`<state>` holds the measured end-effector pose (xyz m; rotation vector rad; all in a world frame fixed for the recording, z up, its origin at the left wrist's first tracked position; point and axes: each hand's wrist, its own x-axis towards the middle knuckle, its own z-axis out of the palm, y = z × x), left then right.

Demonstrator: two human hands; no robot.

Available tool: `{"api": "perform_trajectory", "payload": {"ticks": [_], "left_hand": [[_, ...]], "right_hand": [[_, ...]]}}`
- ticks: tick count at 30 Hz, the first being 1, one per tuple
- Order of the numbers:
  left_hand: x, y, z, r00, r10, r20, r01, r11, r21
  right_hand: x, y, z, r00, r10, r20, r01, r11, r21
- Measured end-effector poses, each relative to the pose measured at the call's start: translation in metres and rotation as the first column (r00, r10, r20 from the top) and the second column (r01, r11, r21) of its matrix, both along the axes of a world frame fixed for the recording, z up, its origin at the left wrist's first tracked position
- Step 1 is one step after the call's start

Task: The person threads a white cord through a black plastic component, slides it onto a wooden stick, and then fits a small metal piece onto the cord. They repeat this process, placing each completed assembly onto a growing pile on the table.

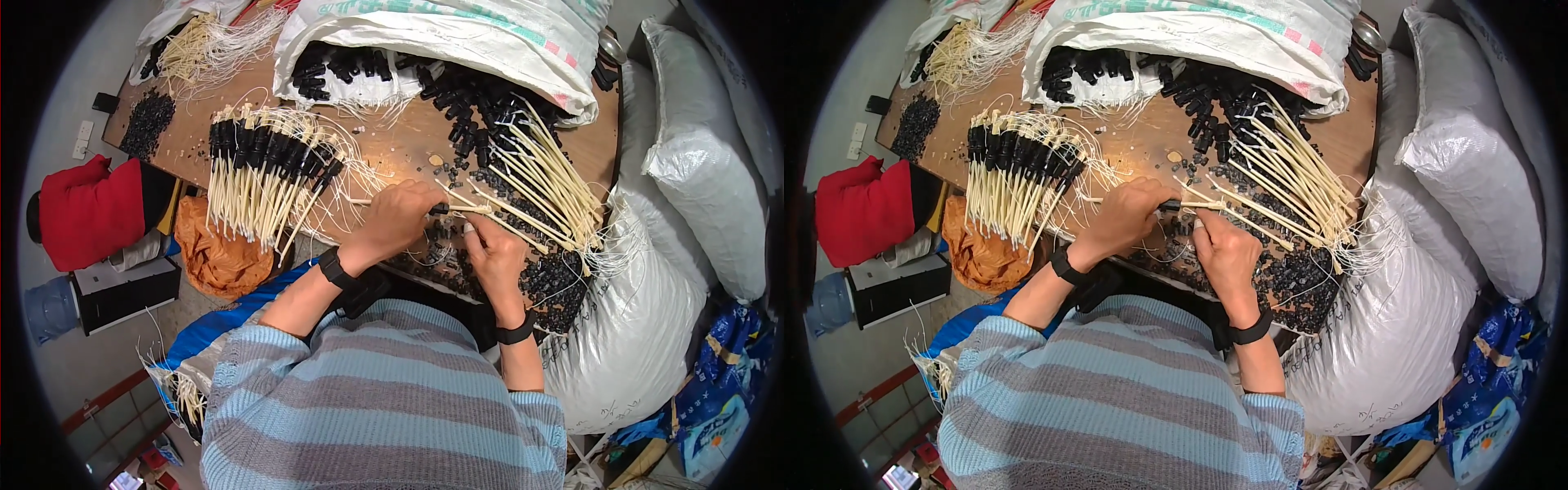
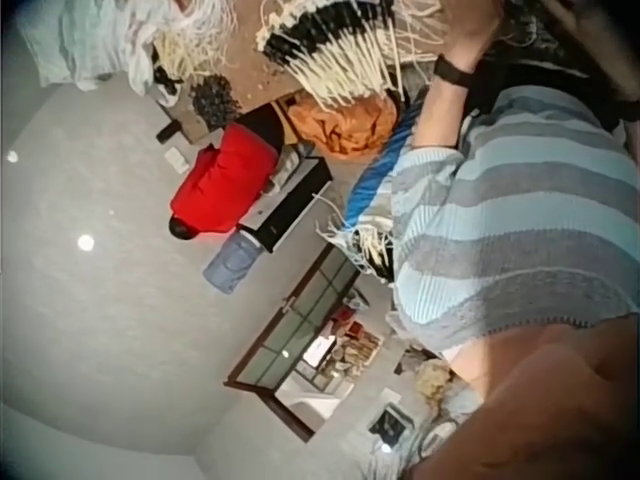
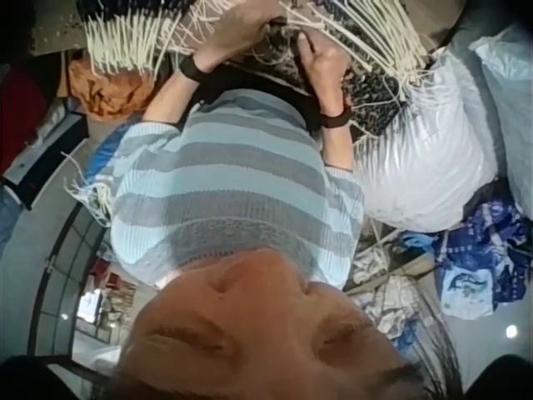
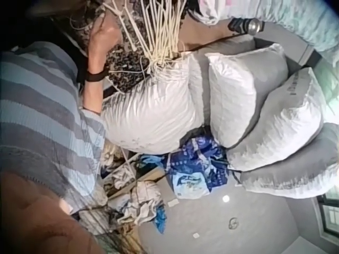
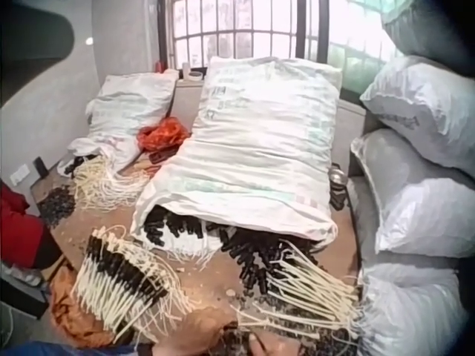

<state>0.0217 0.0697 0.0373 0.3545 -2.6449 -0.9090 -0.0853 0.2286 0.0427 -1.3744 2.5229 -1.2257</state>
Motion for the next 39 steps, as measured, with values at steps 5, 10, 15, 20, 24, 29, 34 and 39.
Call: {"api": "perform_trajectory", "payload": {"ticks": [5, 10, 15, 20, 24, 29, 34, 39], "left_hand": [[-0.001, 0.006, 0.006, 0.999, -0.031, 0.042, 0.031, 1.000, 0.001], [-0.003, 0.008, 0.001, 0.998, -0.054, 0.018, 0.054, 0.998, 0.014], [-0.005, 0.005, -0.001, 0.987, -0.161, 0.013, 0.153, 0.959, 0.238], [-0.007, -0.004, 0.005, 0.981, -0.102, -0.162, 0.128, 0.979, 0.161], [-0.002, -0.004, 0.002, 0.945, -0.116, -0.306, 0.203, 0.941, 0.269], [-0.004, -0.005, -0.007, 0.908, -0.240, -0.344, 0.362, 0.864, 0.352], [-0.043, -0.032, -0.046, 0.982, 0.164, -0.091, -0.150, 0.979, 0.140], [-0.051, -0.046, -0.056, 0.979, 0.198, 0.039, -0.202, 0.962, 0.183]], "right_hand": [[0.001, -0.002, 0.000, 0.996, 0.046, 0.081, -0.052, 0.996, 0.072], [0.003, -0.003, -0.001, 0.972, 0.053, 0.227, -0.070, 0.995, 0.069], [0.003, -0.002, -0.003, 0.958, 0.215, 0.188, -0.219, 0.976, -0.003], [0.006, -0.002, 0.001, 0.987, 0.148, 0.070, -0.156, 0.980, 0.123], [0.010, -0.003, -0.001, 0.978, 0.164, 0.131, -0.159, 0.986, -0.051], [0.010, 0.007, -0.013, 0.963, 0.181, 0.198, -0.178, 0.984, -0.030], [0.009, 0.009, -0.015, 0.916, -0.094, 0.389, 0.071, 0.995, 0.074], [0.003, 0.021, -0.018, 0.837, -0.185, 0.515, 0.173, 0.982, 0.072]]}}
